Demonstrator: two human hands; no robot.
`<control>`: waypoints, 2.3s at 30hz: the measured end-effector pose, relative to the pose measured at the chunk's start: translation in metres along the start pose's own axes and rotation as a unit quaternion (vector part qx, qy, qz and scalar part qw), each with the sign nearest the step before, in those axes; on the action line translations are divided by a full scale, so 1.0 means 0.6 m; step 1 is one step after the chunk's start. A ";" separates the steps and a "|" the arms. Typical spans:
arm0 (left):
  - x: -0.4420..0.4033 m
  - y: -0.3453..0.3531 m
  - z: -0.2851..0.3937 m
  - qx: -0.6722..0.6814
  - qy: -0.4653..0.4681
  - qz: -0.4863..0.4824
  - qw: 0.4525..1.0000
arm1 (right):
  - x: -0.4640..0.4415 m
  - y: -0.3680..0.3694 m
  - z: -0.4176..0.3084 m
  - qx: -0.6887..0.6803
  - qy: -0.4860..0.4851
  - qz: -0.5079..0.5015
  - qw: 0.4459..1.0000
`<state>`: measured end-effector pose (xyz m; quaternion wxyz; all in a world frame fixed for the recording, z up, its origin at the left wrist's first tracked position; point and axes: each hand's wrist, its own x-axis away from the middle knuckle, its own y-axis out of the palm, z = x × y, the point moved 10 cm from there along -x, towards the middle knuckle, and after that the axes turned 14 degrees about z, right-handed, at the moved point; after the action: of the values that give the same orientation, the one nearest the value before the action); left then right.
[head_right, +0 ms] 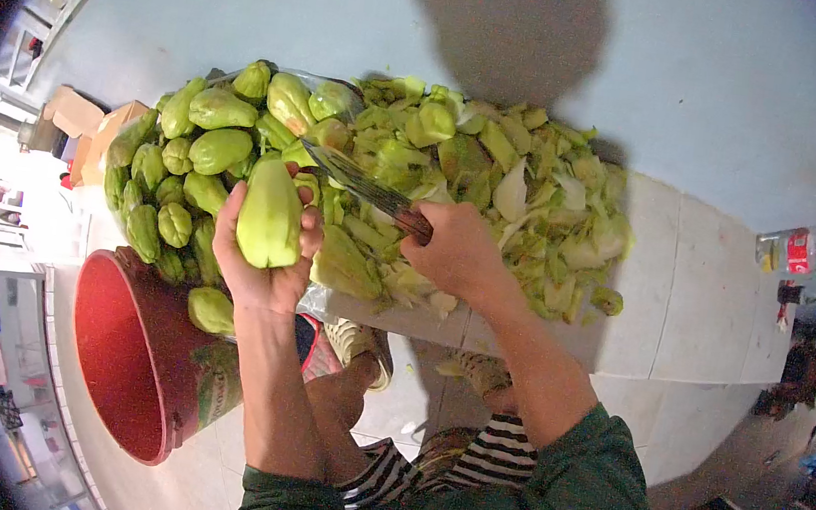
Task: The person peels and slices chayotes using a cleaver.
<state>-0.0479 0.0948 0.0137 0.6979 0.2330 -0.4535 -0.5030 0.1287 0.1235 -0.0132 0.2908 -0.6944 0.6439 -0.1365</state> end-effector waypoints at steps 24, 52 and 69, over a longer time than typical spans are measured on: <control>-0.030 -0.032 -0.023 0.093 -0.024 0.010 0.995 | 0.071 0.000 -0.158 0.068 -0.378 0.120 0.915; -0.026 -0.036 -0.009 0.032 -0.004 0.036 0.999 | 0.054 -0.014 -0.130 0.043 -0.332 0.090 0.938; -0.010 -0.032 -0.012 0.024 0.000 0.055 0.998 | 0.042 -0.028 -0.137 -0.049 -0.310 0.081 0.946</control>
<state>-0.0518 0.0922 -0.0071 0.7184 0.2244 -0.4778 -0.4530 0.0994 0.0802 0.0570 0.4519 -0.6610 0.5820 0.1416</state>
